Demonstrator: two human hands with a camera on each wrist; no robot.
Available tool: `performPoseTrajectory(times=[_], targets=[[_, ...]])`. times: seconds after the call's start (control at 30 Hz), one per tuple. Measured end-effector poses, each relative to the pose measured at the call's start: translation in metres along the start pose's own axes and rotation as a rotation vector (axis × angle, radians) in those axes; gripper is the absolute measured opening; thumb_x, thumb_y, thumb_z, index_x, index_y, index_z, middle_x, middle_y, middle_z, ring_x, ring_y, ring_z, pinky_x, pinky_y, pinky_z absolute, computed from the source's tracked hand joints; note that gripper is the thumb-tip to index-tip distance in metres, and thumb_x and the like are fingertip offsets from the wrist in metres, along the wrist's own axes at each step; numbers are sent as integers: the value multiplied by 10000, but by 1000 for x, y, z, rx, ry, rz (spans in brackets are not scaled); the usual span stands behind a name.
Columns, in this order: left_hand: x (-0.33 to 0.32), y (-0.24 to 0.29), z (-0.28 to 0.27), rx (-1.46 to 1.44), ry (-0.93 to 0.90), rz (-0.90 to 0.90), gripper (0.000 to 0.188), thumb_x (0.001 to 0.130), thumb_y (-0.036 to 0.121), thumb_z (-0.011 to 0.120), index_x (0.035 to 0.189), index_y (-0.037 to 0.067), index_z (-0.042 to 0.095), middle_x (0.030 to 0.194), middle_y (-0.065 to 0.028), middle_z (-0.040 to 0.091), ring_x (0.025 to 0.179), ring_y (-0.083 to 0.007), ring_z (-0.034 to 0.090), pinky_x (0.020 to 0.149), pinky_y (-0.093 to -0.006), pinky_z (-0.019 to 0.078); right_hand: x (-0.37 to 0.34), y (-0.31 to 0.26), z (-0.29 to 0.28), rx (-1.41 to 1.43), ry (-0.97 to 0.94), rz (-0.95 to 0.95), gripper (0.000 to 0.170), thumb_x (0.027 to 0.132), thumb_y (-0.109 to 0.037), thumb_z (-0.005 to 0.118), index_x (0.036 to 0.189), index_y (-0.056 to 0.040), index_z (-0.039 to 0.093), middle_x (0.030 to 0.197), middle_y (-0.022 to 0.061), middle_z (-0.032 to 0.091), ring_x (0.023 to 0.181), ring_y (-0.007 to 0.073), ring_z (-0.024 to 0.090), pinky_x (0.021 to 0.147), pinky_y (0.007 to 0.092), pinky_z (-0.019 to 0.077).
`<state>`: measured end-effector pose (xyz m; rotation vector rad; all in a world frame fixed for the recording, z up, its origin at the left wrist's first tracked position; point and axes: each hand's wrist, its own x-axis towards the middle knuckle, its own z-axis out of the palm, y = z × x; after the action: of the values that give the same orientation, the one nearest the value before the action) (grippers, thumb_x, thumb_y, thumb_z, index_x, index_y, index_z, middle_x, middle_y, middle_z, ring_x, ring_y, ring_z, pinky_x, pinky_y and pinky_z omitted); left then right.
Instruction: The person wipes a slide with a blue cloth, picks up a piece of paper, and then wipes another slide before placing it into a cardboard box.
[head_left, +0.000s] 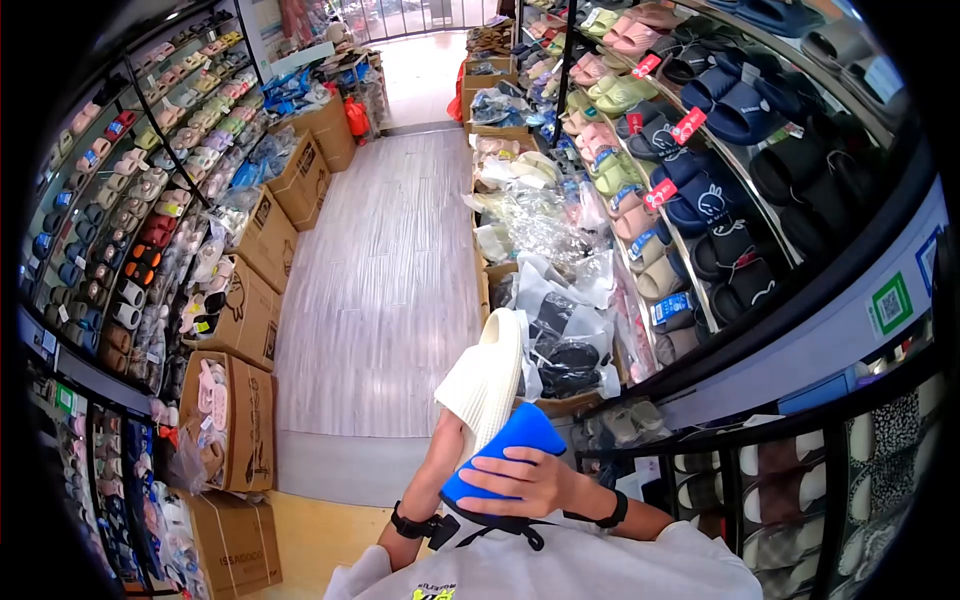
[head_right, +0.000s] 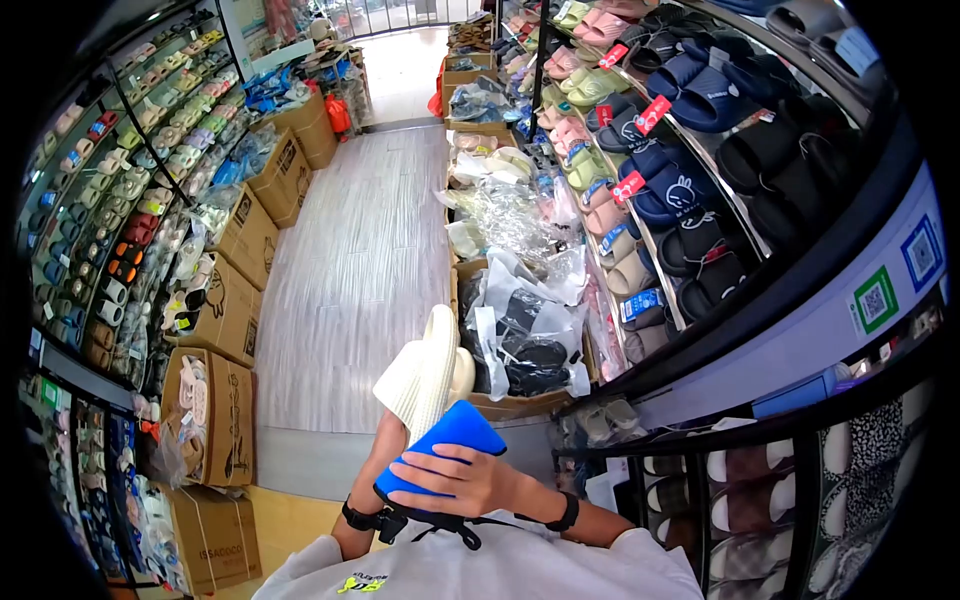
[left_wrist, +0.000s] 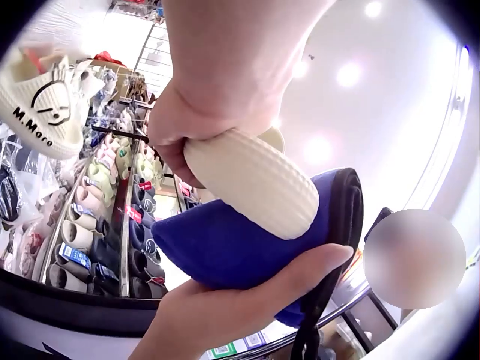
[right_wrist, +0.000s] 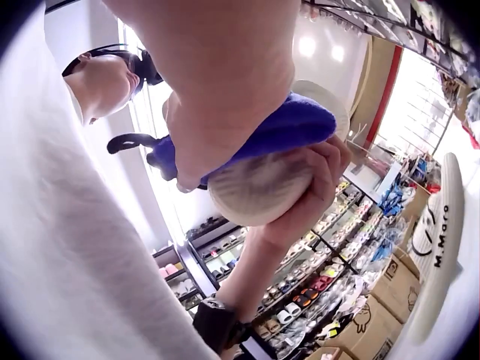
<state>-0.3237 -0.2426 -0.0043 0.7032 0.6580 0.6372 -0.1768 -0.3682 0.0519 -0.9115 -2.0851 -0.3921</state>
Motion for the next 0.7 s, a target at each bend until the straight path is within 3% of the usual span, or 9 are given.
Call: performPoseTrajectory(times=[0.1, 0.13, 0.23, 0.3, 0.33, 0.43, 0.53, 0.6, 0.7], targets=[[-10, -20, 8, 106, -21, 87, 550, 1185, 285, 444, 1647, -13, 425, 1621, -169, 550, 1448, -263, 588, 1214, -411, 482, -11, 10, -29, -60, -49, -32, 393, 1007, -174, 698, 1368, -313, 765, 1413, -11, 737, 1306, 170, 679, 1184, 378, 426], [-13, -25, 11, 156, -36, 121, 550, 1186, 295, 444, 1643, -12, 433, 1618, -168, 553, 1448, -261, 587, 1213, -412, 482, -14, 13, -39, -63, -14, 6, 409, 1024, -172, 639, 1416, -247, 728, 1475, 34, 703, 1361, 195, 649, 1177, 388, 438], [-29, -36, 26, 168, -53, 34, 559, 1186, 309, 448, 1645, -9, 432, 1620, -159, 553, 1451, -254, 581, 1214, -415, 479, -21, 12, -61, -84, 105, 219, 387, 985, -310, 746, 1364, -238, 765, 1444, 71, 714, 1322, 257, 666, 1145, 438, 470], [-39, -36, 37, 280, -116, 76, 569, 1181, 328, 462, 1638, -10, 443, 1606, -154, 571, 1447, -255, 584, 1216, -419, 474, -26, -1, -67, -74, 181, 316, 488, 903, -443, 851, 1332, -220, 786, 1415, 84, 722, 1309, 286, 666, 1119, 466, 491], [-41, -38, 41, 330, -145, 113, 570, 1179, 328, 467, 1636, -12, 445, 1601, -153, 577, 1444, -256, 587, 1214, -419, 475, -30, -10, -64, -85, 215, 305, 407, 961, -368, 789, 1345, -233, 778, 1421, 69, 721, 1308, 267, 667, 1129, 450, 483], [-32, -51, 36, 381, -121, 143, 532, 1185, 264, 451, 1633, -22, 441, 1573, -160, 597, 1411, -251, 615, 1193, -399, 494, -49, -37, -54, -106, 166, 117, 391, 1031, -203, 653, 1411, -240, 733, 1439, 32, 715, 1311, 214, 673, 1140, 386, 465], [-41, -47, 49, 465, -95, 157, 522, 1187, 250, 451, 1631, -26, 443, 1560, -159, 606, 1381, -249, 636, 1169, -391, 518, -56, -48, -54, -68, 110, -27, 415, 1038, -199, 642, 1449, -208, 702, 1454, 33, 707, 1319, 199, 687, 1158, 374, 460], [-40, -53, 48, 398, -101, 176, 521, 1187, 247, 460, 1632, -25, 444, 1555, -162, 610, 1357, -253, 654, 1149, -398, 542, -56, -39, -72, -52, 47, -34, 420, 1043, -199, 628, 1458, -200, 697, 1473, 39, 699, 1334, 206, 675, 1170, 382, 455], [-44, -51, 42, 302, -151, 111, 532, 1190, 276, 465, 1636, -14, 448, 1558, -186, 612, 1386, -276, 643, 1171, -426, 532, -61, -27, -82, -144, 137, 170, 423, 1024, -208, 657, 1443, -222, 715, 1478, 52, 693, 1375, 226, 636, 1177, 403, 449]])
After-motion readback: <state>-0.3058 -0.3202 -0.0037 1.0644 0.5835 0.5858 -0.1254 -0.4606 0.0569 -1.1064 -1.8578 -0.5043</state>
